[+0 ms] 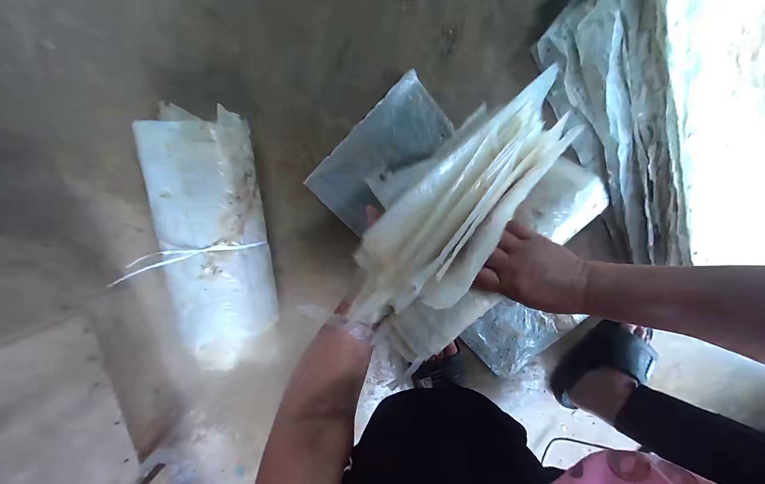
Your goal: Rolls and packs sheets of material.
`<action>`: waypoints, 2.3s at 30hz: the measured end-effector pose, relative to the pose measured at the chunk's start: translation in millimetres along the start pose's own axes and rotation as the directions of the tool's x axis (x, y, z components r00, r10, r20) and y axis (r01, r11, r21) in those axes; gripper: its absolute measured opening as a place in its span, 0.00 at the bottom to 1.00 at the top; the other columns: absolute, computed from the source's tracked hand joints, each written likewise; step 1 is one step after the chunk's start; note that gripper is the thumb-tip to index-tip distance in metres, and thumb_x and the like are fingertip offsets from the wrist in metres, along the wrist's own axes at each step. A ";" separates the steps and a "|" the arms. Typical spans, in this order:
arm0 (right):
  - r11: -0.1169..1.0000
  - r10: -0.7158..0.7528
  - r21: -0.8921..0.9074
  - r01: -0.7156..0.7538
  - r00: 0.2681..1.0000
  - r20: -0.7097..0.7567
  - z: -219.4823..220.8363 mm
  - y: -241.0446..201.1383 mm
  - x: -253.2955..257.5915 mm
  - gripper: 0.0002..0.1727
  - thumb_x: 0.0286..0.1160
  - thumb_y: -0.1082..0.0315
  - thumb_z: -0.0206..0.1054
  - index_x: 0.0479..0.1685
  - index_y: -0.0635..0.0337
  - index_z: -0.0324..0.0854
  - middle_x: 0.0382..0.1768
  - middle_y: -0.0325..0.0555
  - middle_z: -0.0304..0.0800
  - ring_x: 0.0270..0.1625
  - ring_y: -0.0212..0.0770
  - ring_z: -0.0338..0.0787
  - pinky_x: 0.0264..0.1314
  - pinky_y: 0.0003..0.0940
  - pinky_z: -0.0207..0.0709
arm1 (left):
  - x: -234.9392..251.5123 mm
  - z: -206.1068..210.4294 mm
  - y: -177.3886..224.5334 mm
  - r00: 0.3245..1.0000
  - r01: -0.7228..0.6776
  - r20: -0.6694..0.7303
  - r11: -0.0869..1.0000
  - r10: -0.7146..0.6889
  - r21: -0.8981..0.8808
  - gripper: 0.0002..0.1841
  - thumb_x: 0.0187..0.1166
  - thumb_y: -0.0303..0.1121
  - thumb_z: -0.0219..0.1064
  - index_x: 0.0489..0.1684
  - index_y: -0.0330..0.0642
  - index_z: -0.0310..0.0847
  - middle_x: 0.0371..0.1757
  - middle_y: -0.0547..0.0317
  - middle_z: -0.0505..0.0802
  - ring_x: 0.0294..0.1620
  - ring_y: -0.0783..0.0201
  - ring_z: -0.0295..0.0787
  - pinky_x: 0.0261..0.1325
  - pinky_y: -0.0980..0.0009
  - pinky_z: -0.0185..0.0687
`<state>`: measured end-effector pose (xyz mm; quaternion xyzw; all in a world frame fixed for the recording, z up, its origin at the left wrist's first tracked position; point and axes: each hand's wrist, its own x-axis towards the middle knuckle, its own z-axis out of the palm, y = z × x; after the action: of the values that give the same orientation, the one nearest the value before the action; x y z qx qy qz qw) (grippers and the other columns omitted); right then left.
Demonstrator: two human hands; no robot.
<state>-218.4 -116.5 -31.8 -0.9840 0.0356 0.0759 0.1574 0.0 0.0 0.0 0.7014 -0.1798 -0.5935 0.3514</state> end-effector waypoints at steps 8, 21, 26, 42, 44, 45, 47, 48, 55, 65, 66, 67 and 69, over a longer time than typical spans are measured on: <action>0.988 0.150 -0.016 -0.151 0.956 0.254 51.6 -14.6 -12.8 0.21 0.68 0.85 0.68 0.61 0.61 0.85 0.59 0.64 0.86 0.67 0.66 0.83 0.73 0.61 0.72 | 121.0 -17.4 -60.7 0.974 -0.217 0.092 0.969 0.207 0.122 0.30 0.95 0.47 0.39 0.78 0.32 0.72 0.70 0.44 0.88 0.69 0.58 0.87 0.72 0.59 0.80; 0.981 0.196 -0.070 -0.183 0.910 0.366 36.4 -17.4 3.4 0.21 0.70 0.87 0.65 0.62 0.63 0.83 0.56 0.63 0.86 0.62 0.63 0.85 0.66 0.55 0.75 | 194.6 -1.7 1.4 0.922 -0.088 -0.079 0.402 0.380 0.911 0.18 0.89 0.27 0.52 0.68 0.20 0.73 0.68 0.20 0.82 0.73 0.25 0.77 0.73 0.34 0.71; 0.959 0.262 0.013 -0.285 0.900 0.348 37.9 -20.9 -1.3 0.20 0.69 0.87 0.65 0.60 0.65 0.83 0.56 0.63 0.86 0.61 0.63 0.85 0.62 0.55 0.75 | 196.1 0.1 28.4 0.936 -0.102 -0.022 0.332 0.351 0.938 0.21 0.94 0.32 0.46 0.74 0.23 0.67 0.64 0.16 0.83 0.65 0.19 0.83 0.60 0.26 0.75; 0.867 0.267 0.241 -0.436 0.816 0.513 37.5 -0.8 3.2 0.30 0.52 0.82 0.80 0.62 0.63 0.82 0.61 0.62 0.83 0.68 0.66 0.80 0.65 0.61 0.74 | 137.1 31.4 45.7 0.619 -0.504 0.142 0.252 0.773 0.826 0.21 0.87 0.34 0.54 0.61 0.19 0.78 0.63 0.22 0.84 0.73 0.30 0.76 0.80 0.40 0.61; 0.833 0.231 0.298 -0.467 0.782 0.579 27.7 9.5 9.5 0.34 0.49 0.80 0.83 0.65 0.65 0.82 0.66 0.63 0.81 0.72 0.67 0.77 0.71 0.64 0.69 | 67.6 60.2 2.5 0.362 -0.862 0.361 0.162 0.859 0.480 0.13 0.81 0.32 0.60 0.37 0.27 0.80 0.43 0.32 0.89 0.56 0.41 0.87 0.68 0.51 0.74; 0.829 0.222 0.314 -0.463 0.788 0.575 28.7 13.1 10.0 0.34 0.48 0.77 0.85 0.65 0.65 0.83 0.67 0.62 0.81 0.73 0.66 0.77 0.71 0.64 0.69 | 45.4 72.8 -24.7 0.290 -0.939 0.459 0.157 0.840 0.305 0.10 0.79 0.33 0.64 0.36 0.33 0.83 0.42 0.40 0.91 0.53 0.47 0.90 0.65 0.55 0.82; 0.853 0.199 0.307 -0.422 0.807 0.556 35.1 16.9 10.0 0.33 0.47 0.75 0.85 0.62 0.64 0.81 0.66 0.61 0.81 0.73 0.66 0.77 0.68 0.63 0.70 | 30.7 82.6 -70.8 0.321 -0.943 0.548 0.212 0.772 0.255 0.15 0.76 0.37 0.72 0.48 0.31 0.86 0.52 0.40 0.93 0.60 0.47 0.91 0.70 0.57 0.84; 0.847 0.208 0.291 -0.444 0.782 0.588 32.8 16.6 11.6 0.33 0.52 0.74 0.83 0.65 0.65 0.81 0.68 0.59 0.80 0.75 0.63 0.75 0.71 0.61 0.67 | 32.6 80.7 -87.0 0.394 -0.909 0.548 0.226 0.738 0.350 0.23 0.71 0.41 0.77 0.55 0.29 0.84 0.59 0.36 0.90 0.65 0.42 0.87 0.73 0.53 0.80; 0.836 0.421 0.323 -0.444 0.896 0.141 45.5 -21.5 -38.8 0.35 0.48 0.72 0.87 0.65 0.64 0.83 0.71 0.64 0.81 0.80 0.69 0.73 0.81 0.67 0.64 | 30.8 90.2 -94.3 0.783 -0.596 0.519 0.180 0.342 0.782 0.48 0.63 0.52 0.83 0.78 0.23 0.70 0.67 0.28 0.86 0.70 0.34 0.85 0.69 0.44 0.80; -0.876 0.295 0.265 -0.404 -0.012 0.956 105.3 -124.2 -152.7 0.31 0.89 0.62 0.62 0.85 0.64 0.57 0.74 0.64 0.75 0.68 0.55 0.83 0.66 0.50 0.78 | 41.0 85.2 -76.7 0.816 -0.578 0.540 0.307 0.207 0.756 0.43 0.68 0.49 0.82 0.77 0.25 0.71 0.70 0.29 0.84 0.75 0.34 0.79 0.71 0.43 0.78; -0.908 0.299 0.288 -0.303 0.010 0.954 111.1 -125.5 -147.9 0.29 0.90 0.60 0.59 0.84 0.64 0.58 0.73 0.63 0.77 0.68 0.54 0.84 0.66 0.50 0.80 | 41.8 84.1 -75.0 0.824 -0.566 0.535 0.323 0.185 0.759 0.43 0.69 0.50 0.81 0.78 0.27 0.70 0.71 0.30 0.84 0.77 0.35 0.78 0.73 0.44 0.77; -0.926 0.306 0.306 -0.222 0.037 0.951 112.4 -127.2 -142.0 0.27 0.92 0.59 0.56 0.83 0.64 0.60 0.71 0.62 0.78 0.68 0.53 0.85 0.65 0.50 0.80 | 41.9 82.7 -73.5 0.831 -0.553 0.531 0.338 0.164 0.761 0.43 0.69 0.50 0.81 0.79 0.28 0.70 0.72 0.31 0.83 0.78 0.36 0.78 0.74 0.44 0.76; -0.931 0.353 0.357 -0.070 0.064 0.933 103.5 -131.4 -127.7 0.20 0.93 0.64 0.54 0.74 0.66 0.68 0.60 0.57 0.84 0.58 0.48 0.90 0.57 0.45 0.86 | 42.2 80.5 -69.5 0.839 -0.537 0.530 0.358 0.125 0.764 0.43 0.70 0.49 0.81 0.80 0.29 0.70 0.74 0.32 0.82 0.80 0.37 0.75 0.76 0.44 0.74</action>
<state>-346.2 46.6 -68.4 -0.0251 0.7413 -0.0046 0.6707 -78.9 -2.8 -82.8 0.5940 -0.6704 -0.4446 -0.0012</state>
